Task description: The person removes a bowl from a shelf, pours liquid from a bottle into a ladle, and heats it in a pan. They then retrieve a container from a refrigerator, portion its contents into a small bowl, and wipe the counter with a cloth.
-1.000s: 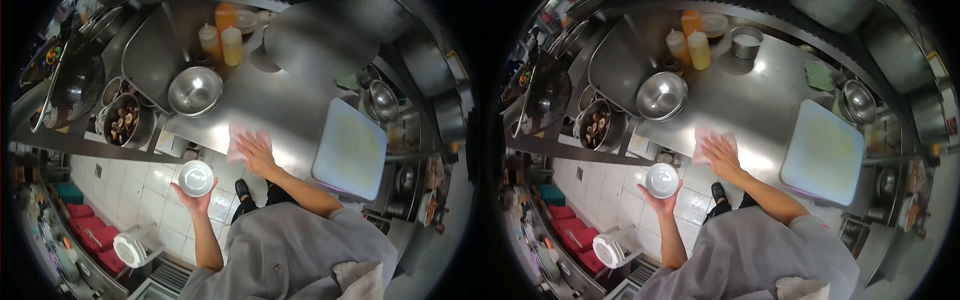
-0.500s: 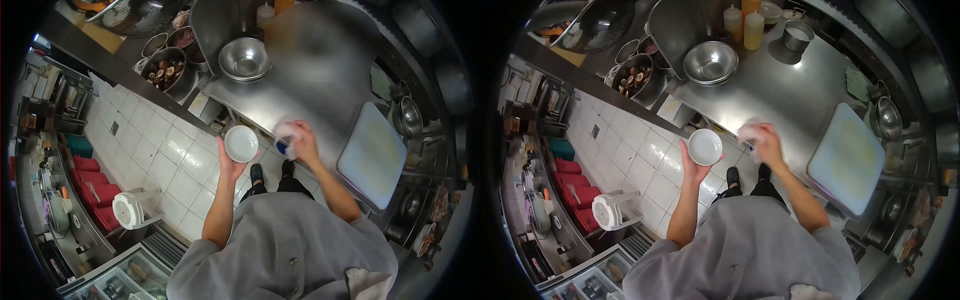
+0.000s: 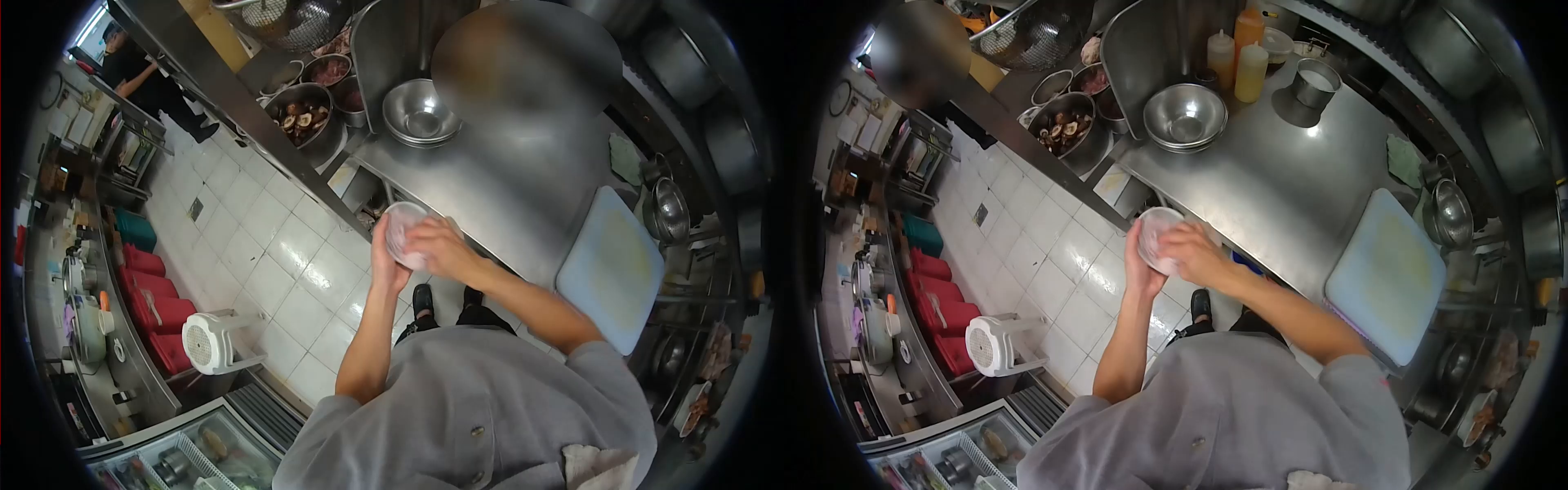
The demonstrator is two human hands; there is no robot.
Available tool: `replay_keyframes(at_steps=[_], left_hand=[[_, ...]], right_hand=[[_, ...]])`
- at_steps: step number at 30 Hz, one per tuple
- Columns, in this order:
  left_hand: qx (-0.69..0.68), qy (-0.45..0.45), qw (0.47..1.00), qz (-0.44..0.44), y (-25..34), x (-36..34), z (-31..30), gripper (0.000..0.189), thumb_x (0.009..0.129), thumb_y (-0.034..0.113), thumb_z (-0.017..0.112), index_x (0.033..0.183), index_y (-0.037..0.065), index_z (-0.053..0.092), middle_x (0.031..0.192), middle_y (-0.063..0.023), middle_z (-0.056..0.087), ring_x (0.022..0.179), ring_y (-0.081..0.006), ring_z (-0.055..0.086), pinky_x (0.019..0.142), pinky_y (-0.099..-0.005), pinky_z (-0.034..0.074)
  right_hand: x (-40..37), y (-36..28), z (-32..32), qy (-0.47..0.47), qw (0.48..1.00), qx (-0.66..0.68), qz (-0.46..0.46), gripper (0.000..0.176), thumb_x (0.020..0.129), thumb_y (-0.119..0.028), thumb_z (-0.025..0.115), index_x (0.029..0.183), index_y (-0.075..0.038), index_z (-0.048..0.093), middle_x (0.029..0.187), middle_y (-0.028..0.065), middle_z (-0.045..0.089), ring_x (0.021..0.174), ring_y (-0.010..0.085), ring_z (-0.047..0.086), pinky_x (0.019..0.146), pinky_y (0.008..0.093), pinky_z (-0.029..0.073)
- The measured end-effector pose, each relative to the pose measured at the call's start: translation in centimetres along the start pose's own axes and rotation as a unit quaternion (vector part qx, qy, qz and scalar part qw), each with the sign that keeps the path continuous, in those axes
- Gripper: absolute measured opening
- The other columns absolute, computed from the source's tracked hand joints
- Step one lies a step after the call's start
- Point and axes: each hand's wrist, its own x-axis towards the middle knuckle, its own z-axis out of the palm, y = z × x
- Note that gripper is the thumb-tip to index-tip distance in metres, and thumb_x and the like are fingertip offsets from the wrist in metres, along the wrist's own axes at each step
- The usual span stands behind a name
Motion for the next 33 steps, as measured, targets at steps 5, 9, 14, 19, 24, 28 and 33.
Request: replay_keyframes(at_steps=[5,9,14,19,24,28,33], left_hand=[[-0.011,0.064,0.997,-0.038,-1.8,0.1,2.8,0.052,0.093,0.046,0.048,0.124,0.005,0.052,0.117,-0.0114,0.060,0.107,-0.0235,0.059,0.090,-0.0383,0.051],[-0.050,0.007,0.998,-0.021,-1.6,0.6,-0.9,0.052,0.093,0.046,0.045,0.130,0.008,0.047,0.125,-0.0114,0.055,0.111,-0.0271,0.057,0.091,-0.0466,0.049],[-0.025,0.114,0.993,0.023,-0.9,-5.1,-1.5,0.053,0.093,0.047,0.043,0.132,0.011,0.046,0.128,-0.0144,0.052,0.116,-0.0386,0.052,0.087,-0.0658,0.045],[-0.030,0.174,0.984,0.027,-2.8,-8.2,-2.7,0.058,0.091,0.050,0.047,0.133,0.010,0.043,0.126,-0.0161,0.053,0.112,-0.0404,0.054,0.084,-0.0651,0.047],[-0.020,0.233,0.972,0.005,-6.1,-10.1,-2.7,0.061,0.089,0.053,0.048,0.129,0.008,0.047,0.122,-0.0170,0.056,0.107,-0.0408,0.058,0.083,-0.0620,0.049],[-0.046,0.319,0.947,0.014,-9.0,-12.9,-4.5,0.051,0.091,0.047,0.047,0.128,0.012,0.050,0.121,-0.0100,0.058,0.109,-0.0314,0.058,0.087,-0.0521,0.051],[-0.087,0.489,0.868,-0.019,-10.9,-14.1,-0.2,0.046,0.095,0.028,0.048,0.135,0.004,0.045,0.129,-0.0141,0.055,0.118,-0.0324,0.052,0.094,-0.0452,0.044]], right_hand=[[-0.2,0.6,-0.4,0.015,0.999,0.040,-0.001,0.024,0.060,-0.001,0.067,0.083,-0.009,0.068,0.094,0.0020,0.064,0.096,0.0252,0.055,0.082,0.0402,0.041],[-1.9,2.0,-3.5,-0.088,0.992,0.076,-0.049,0.031,0.057,0.000,0.066,0.087,-0.007,0.069,0.100,0.0058,0.064,0.102,0.0279,0.056,0.091,0.0374,0.041],[-8.9,9.6,-9.5,-0.071,0.983,-0.049,0.160,0.038,0.077,-0.022,0.064,0.114,-0.016,0.065,0.125,0.0084,0.056,0.121,0.0337,0.047,0.102,0.0501,0.032],[-9.3,11.8,-7.2,-0.160,0.951,-0.187,0.188,0.043,0.096,-0.045,0.040,0.135,-0.030,0.049,0.153,0.0032,0.027,0.142,0.0345,0.015,0.114,0.0544,0.004],[-7.6,26.4,-12.8,-0.019,0.853,-0.389,0.347,0.047,0.097,-0.047,0.032,0.139,-0.031,0.042,0.152,0.0004,0.028,0.141,0.0346,0.017,0.113,0.0570,0.009],[-12.0,38.0,-22.0,0.131,0.700,-0.637,0.295,0.038,0.089,-0.037,0.050,0.124,-0.022,0.057,0.133,0.0018,0.050,0.120,0.0336,0.046,0.090,0.0546,0.042],[-11.0,43.9,-26.7,0.063,0.776,-0.382,0.499,0.038,0.091,-0.040,0.048,0.121,-0.021,0.060,0.125,0.0055,0.057,0.112,0.0335,0.052,0.084,0.0611,0.041]])
